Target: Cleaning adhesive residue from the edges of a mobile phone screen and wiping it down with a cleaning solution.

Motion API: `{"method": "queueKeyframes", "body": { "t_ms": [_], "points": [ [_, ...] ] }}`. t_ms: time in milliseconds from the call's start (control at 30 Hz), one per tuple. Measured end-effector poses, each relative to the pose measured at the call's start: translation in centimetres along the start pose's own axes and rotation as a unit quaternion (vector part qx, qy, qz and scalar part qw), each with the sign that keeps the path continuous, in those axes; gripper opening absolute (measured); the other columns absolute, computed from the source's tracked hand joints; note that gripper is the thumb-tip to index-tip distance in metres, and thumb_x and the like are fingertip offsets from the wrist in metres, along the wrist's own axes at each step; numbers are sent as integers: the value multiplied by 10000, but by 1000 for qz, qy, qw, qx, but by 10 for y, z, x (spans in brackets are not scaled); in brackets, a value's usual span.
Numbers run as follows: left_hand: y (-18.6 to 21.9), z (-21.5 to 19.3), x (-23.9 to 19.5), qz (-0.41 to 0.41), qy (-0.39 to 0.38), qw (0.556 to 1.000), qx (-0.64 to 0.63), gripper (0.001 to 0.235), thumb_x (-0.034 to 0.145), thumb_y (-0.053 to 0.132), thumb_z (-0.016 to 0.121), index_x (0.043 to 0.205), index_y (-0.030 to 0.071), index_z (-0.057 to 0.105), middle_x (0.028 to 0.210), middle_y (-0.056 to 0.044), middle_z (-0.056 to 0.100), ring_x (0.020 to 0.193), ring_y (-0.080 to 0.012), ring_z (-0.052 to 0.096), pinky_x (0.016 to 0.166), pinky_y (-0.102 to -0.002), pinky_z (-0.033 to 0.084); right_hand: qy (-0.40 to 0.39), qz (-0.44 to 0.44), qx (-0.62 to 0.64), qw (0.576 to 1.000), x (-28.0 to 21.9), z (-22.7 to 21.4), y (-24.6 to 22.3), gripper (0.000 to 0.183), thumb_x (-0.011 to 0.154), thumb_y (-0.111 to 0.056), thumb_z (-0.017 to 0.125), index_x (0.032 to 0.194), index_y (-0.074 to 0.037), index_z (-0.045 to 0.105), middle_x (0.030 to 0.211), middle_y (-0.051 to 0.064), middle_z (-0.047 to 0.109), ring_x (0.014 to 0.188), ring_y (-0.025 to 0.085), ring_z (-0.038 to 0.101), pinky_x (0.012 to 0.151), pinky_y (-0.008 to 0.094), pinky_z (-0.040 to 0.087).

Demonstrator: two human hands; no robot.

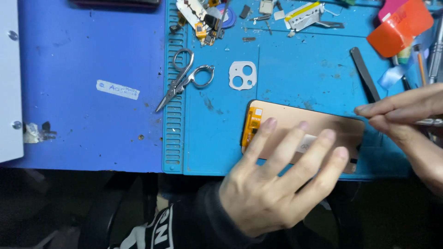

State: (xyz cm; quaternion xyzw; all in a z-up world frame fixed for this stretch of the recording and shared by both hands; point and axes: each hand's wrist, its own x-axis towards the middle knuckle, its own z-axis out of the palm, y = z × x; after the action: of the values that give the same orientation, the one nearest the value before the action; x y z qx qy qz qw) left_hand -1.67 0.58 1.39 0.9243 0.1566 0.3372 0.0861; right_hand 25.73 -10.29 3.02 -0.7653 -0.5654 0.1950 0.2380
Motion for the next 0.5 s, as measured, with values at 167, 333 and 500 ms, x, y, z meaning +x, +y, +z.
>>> {"method": "queueKeyframes", "body": {
  "t_ms": [167, 333, 500],
  "points": [
    [-15, -27, 0, -34, -66, 996, -41, 516, 1011, 378, 714, 1384, 37, 616, 1343, -116, 633, 1292, -321, 584, 1185, -534, 409, 54, -30, 98, 993, 0, -2, -43, 89, 942, 8, 668, 944, -19, 583, 1002, 110, 743, 982, 189, 766, 908, 298, 621],
    [-26, -21, 13, -43, -45, 997, 34, 718, 822, 471, 752, 1328, -16, 606, 1309, -160, 625, 1245, -352, 564, 1090, -567, 389, 18, -74, 158, 984, -2, -2, -5, 104, 870, 25, 721, 957, -17, 682, 1040, 106, 735, 1005, 211, 751, 874, 307, 636],
    [-32, -8, 8, -45, -95, 994, 0, 864, 806, 572, 772, 1339, -72, 554, 1277, -216, 593, 1254, -365, 538, 1119, -600, 325, -31, -109, 223, 968, 0, 3, 5, 88, 874, 31, 720, 942, -21, 703, 1052, 89, 738, 1022, 197, 753, 845, 294, 651]
  ]
}}
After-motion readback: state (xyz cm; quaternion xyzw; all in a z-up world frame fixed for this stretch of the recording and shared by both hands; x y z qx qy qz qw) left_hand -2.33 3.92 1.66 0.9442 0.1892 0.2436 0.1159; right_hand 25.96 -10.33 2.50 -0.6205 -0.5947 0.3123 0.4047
